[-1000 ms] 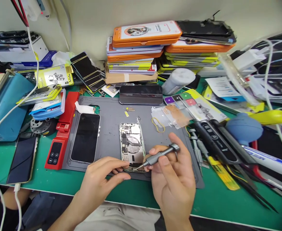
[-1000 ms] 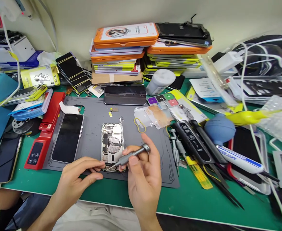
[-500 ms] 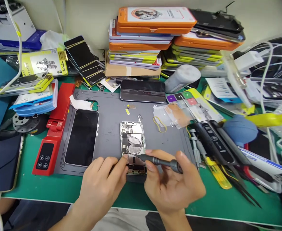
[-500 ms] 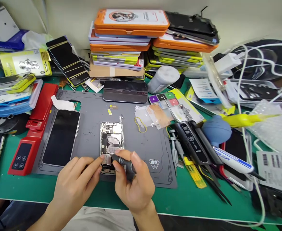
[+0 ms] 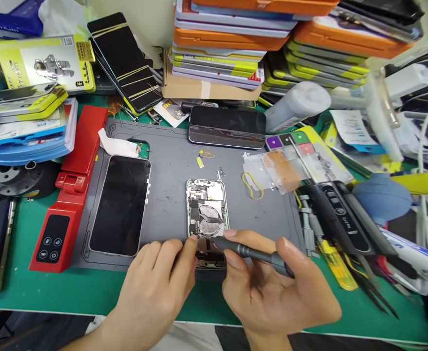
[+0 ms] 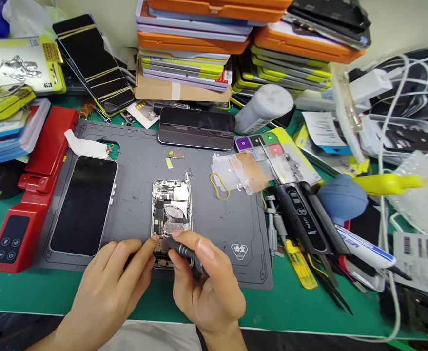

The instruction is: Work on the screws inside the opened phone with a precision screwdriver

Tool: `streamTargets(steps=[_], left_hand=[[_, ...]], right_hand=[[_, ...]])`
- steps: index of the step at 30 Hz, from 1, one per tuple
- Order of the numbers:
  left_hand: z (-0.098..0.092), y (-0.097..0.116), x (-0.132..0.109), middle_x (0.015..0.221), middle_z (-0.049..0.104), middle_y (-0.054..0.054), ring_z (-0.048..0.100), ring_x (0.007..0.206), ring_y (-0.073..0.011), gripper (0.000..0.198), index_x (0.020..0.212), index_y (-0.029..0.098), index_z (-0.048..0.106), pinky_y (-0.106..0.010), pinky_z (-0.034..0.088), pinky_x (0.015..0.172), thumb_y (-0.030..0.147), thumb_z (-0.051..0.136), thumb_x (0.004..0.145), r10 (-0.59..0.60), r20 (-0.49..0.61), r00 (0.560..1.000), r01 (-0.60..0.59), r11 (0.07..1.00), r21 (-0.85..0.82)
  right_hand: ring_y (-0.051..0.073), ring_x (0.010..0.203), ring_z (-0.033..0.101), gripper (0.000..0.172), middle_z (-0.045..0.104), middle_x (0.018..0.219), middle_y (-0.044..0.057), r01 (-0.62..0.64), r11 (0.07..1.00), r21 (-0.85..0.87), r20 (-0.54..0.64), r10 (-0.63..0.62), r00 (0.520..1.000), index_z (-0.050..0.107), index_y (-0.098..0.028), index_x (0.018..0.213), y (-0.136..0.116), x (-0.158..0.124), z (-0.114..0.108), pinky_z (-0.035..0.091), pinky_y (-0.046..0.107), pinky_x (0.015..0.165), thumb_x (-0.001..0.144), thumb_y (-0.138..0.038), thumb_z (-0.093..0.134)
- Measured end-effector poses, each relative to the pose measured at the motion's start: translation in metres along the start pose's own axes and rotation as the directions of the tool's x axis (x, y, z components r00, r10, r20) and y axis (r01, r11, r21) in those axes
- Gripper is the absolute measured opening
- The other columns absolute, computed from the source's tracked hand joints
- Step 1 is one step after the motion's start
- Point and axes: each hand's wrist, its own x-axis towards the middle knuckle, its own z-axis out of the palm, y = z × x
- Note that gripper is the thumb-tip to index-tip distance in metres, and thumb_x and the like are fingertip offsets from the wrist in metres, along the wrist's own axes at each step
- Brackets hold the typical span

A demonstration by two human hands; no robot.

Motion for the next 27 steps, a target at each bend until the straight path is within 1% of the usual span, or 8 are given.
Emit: streamTargets(steps=[6,10,16,19,21,23,25,27], left_hand=[[-0.001,0.002,0.001,0.095,0.070,-0.004,0.060,0.080,-0.0147,0.033,0.127,0.013,0.069,-0.032,0.048,0.069,0.019,0.069,0.095,-0.007,0.003,1.000,0.007,1.000,-0.005],[-0.001,0.001,0.001,0.096,0.070,-0.004,0.060,0.080,-0.0142,0.034,0.130,0.012,0.068,-0.031,0.049,0.069,0.020,0.067,0.096,-0.007,0.018,1.000,0.007,1.000,-0.010],[-0.001,0.001,0.001,0.098,0.070,-0.004,0.059,0.081,-0.0151,0.036,0.130,0.013,0.067,-0.032,0.046,0.070,0.019,0.069,0.095,-0.008,0.025,1.000,0.009,1.000,-0.025],[-0.001,0.002,0.001,0.098,0.069,-0.003,0.057,0.079,-0.0154,0.036,0.131,0.013,0.066,-0.033,0.045,0.069,0.018,0.069,0.095,-0.010,0.036,0.999,0.010,1.000,-0.025],[-0.002,0.002,0.000,0.098,0.069,-0.003,0.057,0.079,-0.0155,0.036,0.131,0.013,0.066,-0.033,0.045,0.068,0.018,0.068,0.095,-0.011,0.043,0.999,0.013,0.999,-0.029],[-0.002,0.002,0.000,0.098,0.070,-0.003,0.058,0.079,-0.0152,0.037,0.131,0.013,0.066,-0.033,0.045,0.068,0.017,0.068,0.095,-0.009,0.046,0.999,0.010,0.999,-0.034],[-0.002,0.001,-0.001,0.099,0.070,-0.003,0.059,0.080,-0.0147,0.038,0.132,0.012,0.066,-0.033,0.047,0.069,0.015,0.069,0.094,-0.005,0.038,0.999,0.006,0.999,-0.040],[-0.002,0.000,0.000,0.098,0.069,-0.003,0.061,0.081,-0.0144,0.039,0.133,0.012,0.066,-0.032,0.048,0.069,0.014,0.069,0.094,0.000,0.030,1.000,0.002,0.999,-0.045]], right_hand=[[0.022,0.079,0.078,0.066,0.077,0.100,0.006,-0.011,1.000,-0.014,0.007,0.011,1.000,0.056,-0.025,0.152,0.001,0.000,-0.001,0.069,0.034,0.064,0.091,-0.008,0.075],[0.021,0.079,0.078,0.066,0.076,0.100,0.006,-0.001,1.000,-0.015,0.019,0.001,1.000,0.057,-0.024,0.151,0.001,0.001,0.000,0.068,0.034,0.063,0.090,-0.008,0.075],[0.020,0.079,0.077,0.062,0.074,0.100,0.005,-0.019,1.000,-0.020,0.015,0.019,1.000,0.057,-0.026,0.151,-0.001,0.004,0.001,0.070,0.034,0.065,0.094,-0.009,0.072],[0.021,0.081,0.078,0.061,0.076,0.102,0.006,0.038,0.999,-0.037,0.043,-0.037,0.998,0.056,-0.027,0.152,0.001,0.002,-0.002,0.069,0.034,0.065,0.094,-0.015,0.075],[0.025,0.090,0.079,0.060,0.078,0.111,0.009,0.062,0.998,-0.029,0.071,-0.060,0.996,0.053,-0.026,0.155,0.003,-0.002,-0.005,0.070,0.039,0.068,0.098,-0.022,0.072],[0.029,0.098,0.079,0.057,0.078,0.117,0.010,0.040,0.998,-0.044,0.082,-0.037,0.996,0.051,-0.027,0.156,0.004,-0.006,-0.008,0.070,0.046,0.073,0.101,-0.022,0.065],[0.029,0.098,0.079,0.057,0.078,0.114,0.007,0.020,0.996,-0.091,0.074,-0.013,0.997,0.053,-0.030,0.154,0.005,-0.008,-0.010,0.069,0.048,0.077,0.100,-0.017,0.064],[0.027,0.094,0.078,0.062,0.076,0.109,0.006,0.047,0.989,-0.137,0.051,-0.040,0.998,0.054,-0.031,0.154,0.005,-0.008,-0.011,0.067,0.046,0.078,0.096,-0.015,0.068]])
